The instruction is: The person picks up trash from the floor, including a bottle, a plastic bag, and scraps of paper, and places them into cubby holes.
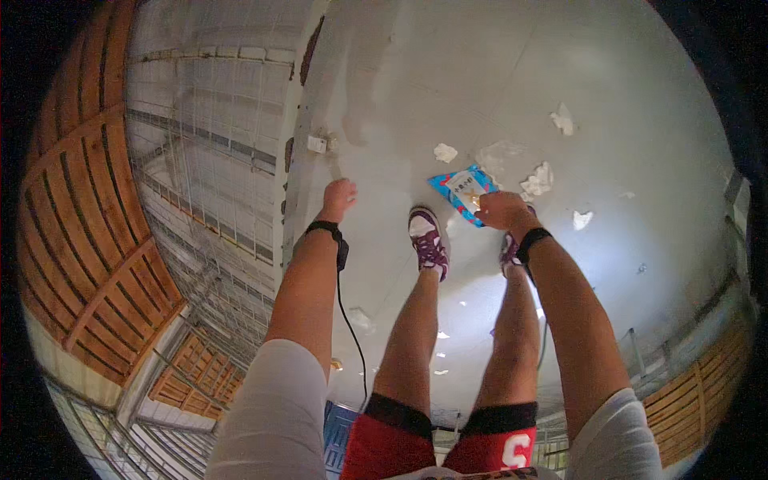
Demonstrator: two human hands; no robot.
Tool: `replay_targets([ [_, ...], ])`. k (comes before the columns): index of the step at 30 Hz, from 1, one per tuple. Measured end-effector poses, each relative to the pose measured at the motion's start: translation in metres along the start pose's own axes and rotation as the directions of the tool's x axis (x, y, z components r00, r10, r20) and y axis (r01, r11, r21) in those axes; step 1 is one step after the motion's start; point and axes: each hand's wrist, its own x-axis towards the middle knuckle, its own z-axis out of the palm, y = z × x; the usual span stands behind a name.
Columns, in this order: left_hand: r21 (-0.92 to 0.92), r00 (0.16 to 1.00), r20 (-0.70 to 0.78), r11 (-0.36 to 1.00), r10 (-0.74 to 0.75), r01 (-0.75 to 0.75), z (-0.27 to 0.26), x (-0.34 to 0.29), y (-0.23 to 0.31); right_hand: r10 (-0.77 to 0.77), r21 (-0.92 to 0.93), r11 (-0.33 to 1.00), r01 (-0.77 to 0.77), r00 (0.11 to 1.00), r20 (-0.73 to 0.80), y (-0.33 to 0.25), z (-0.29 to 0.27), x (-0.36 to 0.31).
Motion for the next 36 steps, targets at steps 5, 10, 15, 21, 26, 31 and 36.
replay_targets([
  [5,0.455,0.457,0.438,0.247,0.774,-0.855,-0.245,0.078,0.002,-0.397,-0.149,0.914,0.377,0.762,-0.512,-0.112,-0.03,0.114],
  [10,-0.647,0.986,-0.164,0.756,-0.01,-0.1,-0.05,0.091,0.028,-0.345,-0.264,0.931,0.253,0.846,-0.406,-0.053,0.026,0.142],
  [15,-0.425,0.979,-0.165,0.887,0.118,-0.179,-0.092,0.084,0.015,-0.264,-0.229,0.957,0.177,0.855,-0.446,-0.08,0.028,0.154],
  [21,-0.504,0.984,0.021,0.852,0.18,-0.144,-0.02,0.043,0.02,-0.315,-0.23,0.944,0.235,0.851,-0.421,-0.017,0.026,0.146],
  [26,-0.28,0.967,0.131,0.944,0.218,-0.175,0.03,-0.043,0.019,-0.239,0.08,0.941,0.328,0.814,-0.529,-0.018,0.009,0.058],
  [31,0.433,0.609,0.544,0.428,0.577,-0.793,0.048,-0.197,0.038,-0.15,0.144,0.959,0.243,0.87,-0.469,-0.023,-0.017,-0.127],
  [36,0.477,0.585,0.581,0.345,0.566,-0.808,-0.007,-0.407,0.068,-0.171,0.198,0.919,0.341,0.798,-0.578,-0.024,-0.049,-0.35],
])
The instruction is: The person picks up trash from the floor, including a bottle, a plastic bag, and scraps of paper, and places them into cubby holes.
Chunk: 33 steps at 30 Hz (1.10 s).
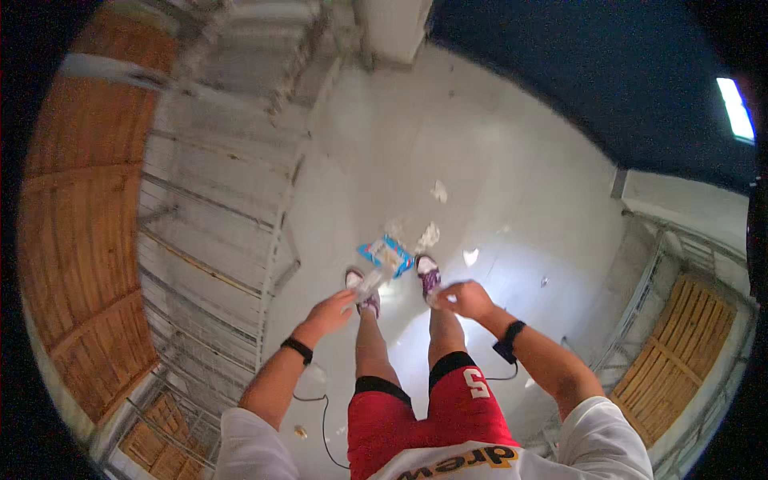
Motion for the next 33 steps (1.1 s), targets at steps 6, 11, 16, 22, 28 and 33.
replay_targets([
  [6,-0.222,0.909,-0.389,0.973,-0.15,0.065,-0.057,-0.148,0.108,0.332,0.289,0.862,-0.417,0.895,0.298,-0.02,-0.076,-0.117],
  [11,-0.26,0.721,-0.659,0.965,-0.212,0.046,-0.008,-0.262,0.153,-0.043,0.629,0.728,-0.272,0.898,0.438,-0.064,-0.081,-0.171],
  [16,-0.414,0.579,-0.753,0.909,-0.312,-0.047,0.103,-0.373,0.174,-0.282,0.629,0.697,-0.344,0.675,0.681,-0.147,-0.06,-0.155],
  [22,-0.324,0.441,-0.844,0.945,-0.304,0.032,0.338,-0.472,0.166,-0.415,0.632,0.747,-0.207,0.597,0.687,-0.277,0.038,-0.198],
  [28,-0.603,0.167,-0.777,0.794,-0.607,0.078,0.514,-0.576,0.212,-0.484,0.5,0.865,0.049,0.346,0.804,-0.438,0.206,-0.286],
  [33,-0.743,-0.137,-0.642,0.656,-0.754,-0.133,0.625,-0.603,0.263,-0.313,0.314,0.949,0.024,0.172,0.934,-0.451,0.357,-0.382],
])
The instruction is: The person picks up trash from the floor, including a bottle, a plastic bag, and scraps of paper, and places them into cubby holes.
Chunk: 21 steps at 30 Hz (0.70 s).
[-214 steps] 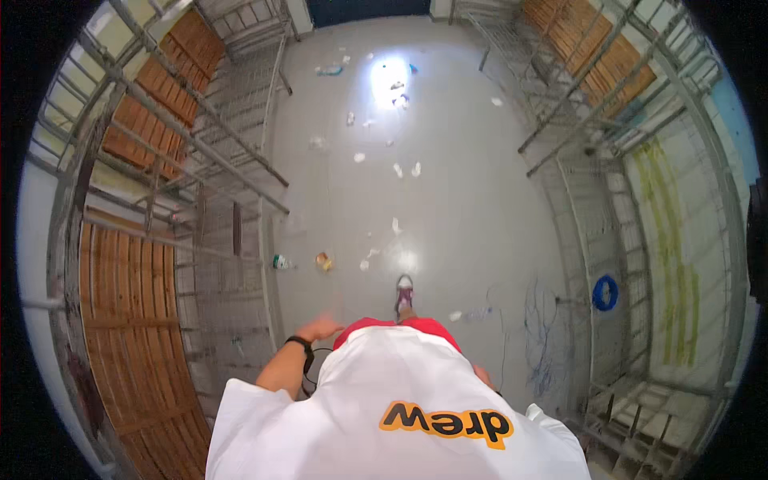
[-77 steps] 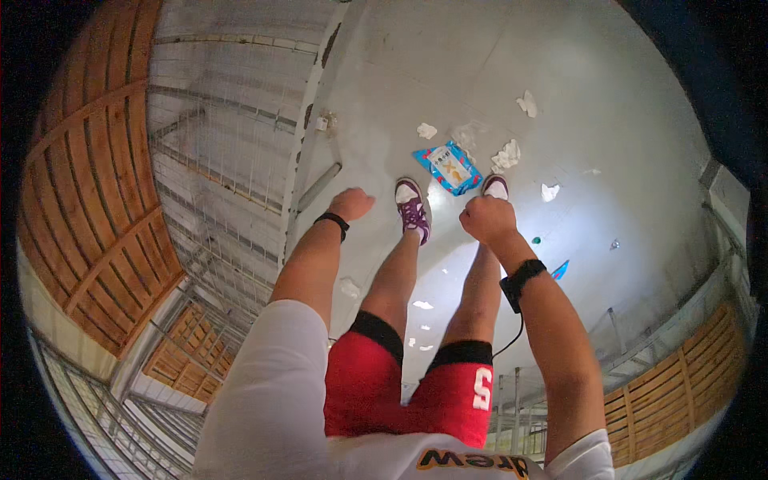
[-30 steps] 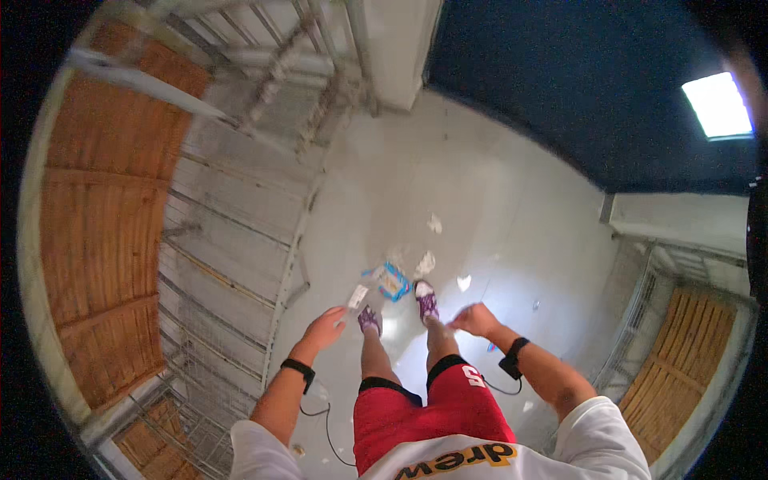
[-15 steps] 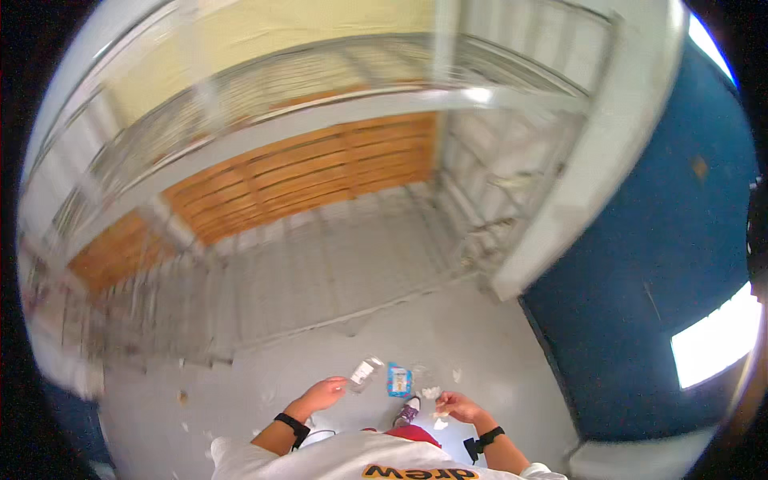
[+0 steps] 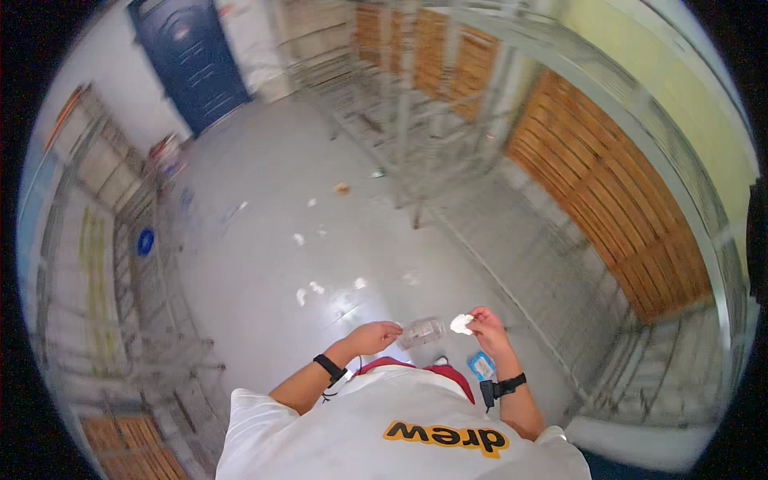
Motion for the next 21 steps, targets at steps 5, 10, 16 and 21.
replay_targets([
  [5,-0.281,0.942,-0.259,0.95,-0.215,0.14,-0.005,-0.078,0.147,0.189,-0.308,0.939,-0.152,0.977,0.095,-0.107,0.049,-0.076],
  [10,-0.361,0.896,-0.349,0.922,-0.274,0.141,-0.099,-0.132,0.084,0.122,-0.415,0.907,-0.064,0.986,0.115,-0.088,0.12,0.005],
  [16,-0.251,0.805,-0.473,0.931,-0.358,0.267,-0.19,-0.128,0.036,0.145,-0.55,0.827,-0.113,0.989,0.014,-0.123,0.169,0.129],
  [21,-0.223,0.68,-0.589,0.896,-0.437,0.383,-0.289,-0.143,-0.003,0.14,-0.611,0.786,-0.094,0.99,0.027,-0.13,0.3,0.248],
])
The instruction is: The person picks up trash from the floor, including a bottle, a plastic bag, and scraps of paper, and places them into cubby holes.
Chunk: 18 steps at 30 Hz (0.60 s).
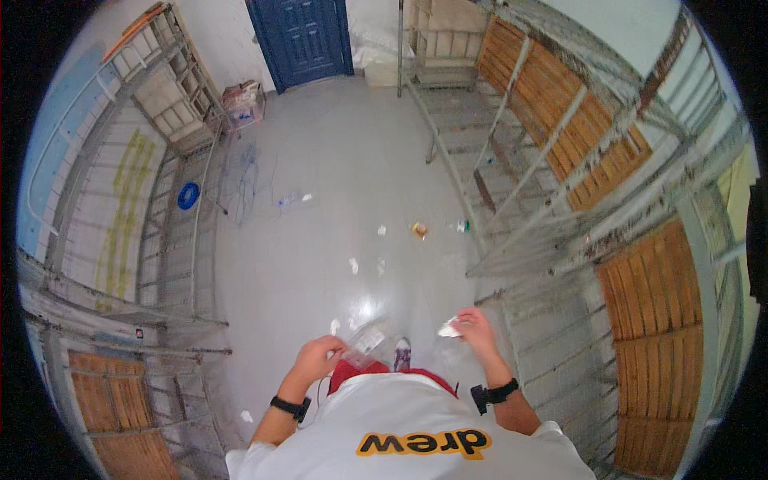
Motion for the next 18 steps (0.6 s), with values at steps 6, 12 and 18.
replay_targets([
  [6,-0.54,0.846,-0.423,0.84,-0.325,0.053,-0.015,0.074,-0.058,-0.138,0.054,0.99,0.129,0.85,0.508,-0.098,0.109,0.152],
  [12,-0.25,0.858,-0.441,0.954,-0.262,0.163,-0.082,0.2,-0.103,-0.191,0.018,0.965,0.263,0.652,0.733,-0.168,0.224,0.279],
  [18,-0.399,0.911,-0.327,0.91,-0.253,0.11,-0.178,0.342,-0.153,-0.17,0.021,0.979,0.203,0.752,0.637,-0.257,0.249,0.41],
])
